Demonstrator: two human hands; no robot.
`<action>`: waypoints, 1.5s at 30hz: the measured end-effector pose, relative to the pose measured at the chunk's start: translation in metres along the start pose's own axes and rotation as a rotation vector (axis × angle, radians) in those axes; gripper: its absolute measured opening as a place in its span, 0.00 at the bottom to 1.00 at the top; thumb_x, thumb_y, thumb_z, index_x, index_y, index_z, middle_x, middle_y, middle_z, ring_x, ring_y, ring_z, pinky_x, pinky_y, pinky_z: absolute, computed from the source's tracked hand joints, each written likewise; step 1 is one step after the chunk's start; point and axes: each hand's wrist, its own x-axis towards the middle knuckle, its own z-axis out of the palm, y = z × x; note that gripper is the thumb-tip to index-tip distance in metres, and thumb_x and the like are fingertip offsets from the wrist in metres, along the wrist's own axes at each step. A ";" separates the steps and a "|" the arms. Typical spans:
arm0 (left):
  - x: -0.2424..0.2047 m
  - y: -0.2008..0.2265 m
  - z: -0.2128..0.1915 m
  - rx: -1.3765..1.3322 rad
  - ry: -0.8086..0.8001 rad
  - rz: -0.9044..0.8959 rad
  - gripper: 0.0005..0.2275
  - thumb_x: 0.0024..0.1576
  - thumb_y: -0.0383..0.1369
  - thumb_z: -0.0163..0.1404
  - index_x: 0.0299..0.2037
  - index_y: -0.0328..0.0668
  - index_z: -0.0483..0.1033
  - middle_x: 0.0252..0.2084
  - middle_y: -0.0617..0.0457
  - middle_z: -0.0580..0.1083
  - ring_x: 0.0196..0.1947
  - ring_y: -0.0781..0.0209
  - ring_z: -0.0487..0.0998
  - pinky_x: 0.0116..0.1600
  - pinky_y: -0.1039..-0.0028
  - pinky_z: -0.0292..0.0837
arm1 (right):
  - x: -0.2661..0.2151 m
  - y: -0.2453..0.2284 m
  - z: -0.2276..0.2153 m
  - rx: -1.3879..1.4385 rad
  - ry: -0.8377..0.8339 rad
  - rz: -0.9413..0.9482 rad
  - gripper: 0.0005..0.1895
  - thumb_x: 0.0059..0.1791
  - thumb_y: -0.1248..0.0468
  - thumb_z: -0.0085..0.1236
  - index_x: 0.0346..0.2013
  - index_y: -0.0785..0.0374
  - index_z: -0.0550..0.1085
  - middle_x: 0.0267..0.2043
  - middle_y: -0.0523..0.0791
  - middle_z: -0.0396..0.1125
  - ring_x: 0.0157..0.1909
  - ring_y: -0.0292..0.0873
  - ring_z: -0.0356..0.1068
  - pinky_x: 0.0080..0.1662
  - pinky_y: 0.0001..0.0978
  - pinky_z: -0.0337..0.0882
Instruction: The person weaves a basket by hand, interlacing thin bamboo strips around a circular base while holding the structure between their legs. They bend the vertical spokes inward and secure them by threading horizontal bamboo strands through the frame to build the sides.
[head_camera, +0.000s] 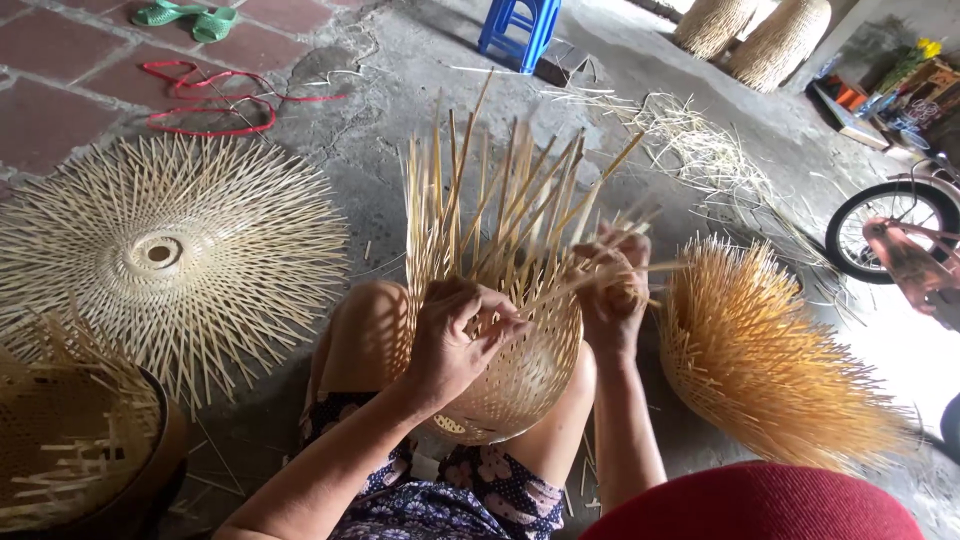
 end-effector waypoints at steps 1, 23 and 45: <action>-0.001 -0.001 0.002 0.001 0.000 0.002 0.11 0.51 0.33 0.67 0.37 0.50 0.75 0.35 0.61 0.78 0.37 0.69 0.76 0.53 0.71 0.65 | -0.001 -0.005 0.011 0.001 0.001 -0.002 0.15 0.39 0.64 0.75 0.39 0.51 0.82 0.53 0.49 0.63 0.60 0.51 0.59 0.64 0.56 0.64; 0.019 -0.021 -0.032 -0.074 -0.139 -0.165 0.12 0.59 0.26 0.58 0.49 0.34 0.72 0.39 0.50 0.77 0.38 0.62 0.80 0.44 0.72 0.81 | 0.003 -0.009 0.005 0.237 0.053 -0.253 0.03 0.53 0.69 0.61 0.41 0.59 0.77 0.50 0.43 0.69 0.56 0.37 0.66 0.57 0.32 0.73; 0.005 -0.036 -0.013 -0.040 -0.314 -0.375 0.08 0.56 0.23 0.60 0.44 0.40 0.77 0.44 0.50 0.77 0.37 0.63 0.82 0.43 0.76 0.83 | 0.001 0.066 0.000 -0.039 0.034 -0.085 0.13 0.58 0.58 0.56 0.48 0.66 0.74 0.41 0.41 0.73 0.41 0.29 0.68 0.46 0.24 0.69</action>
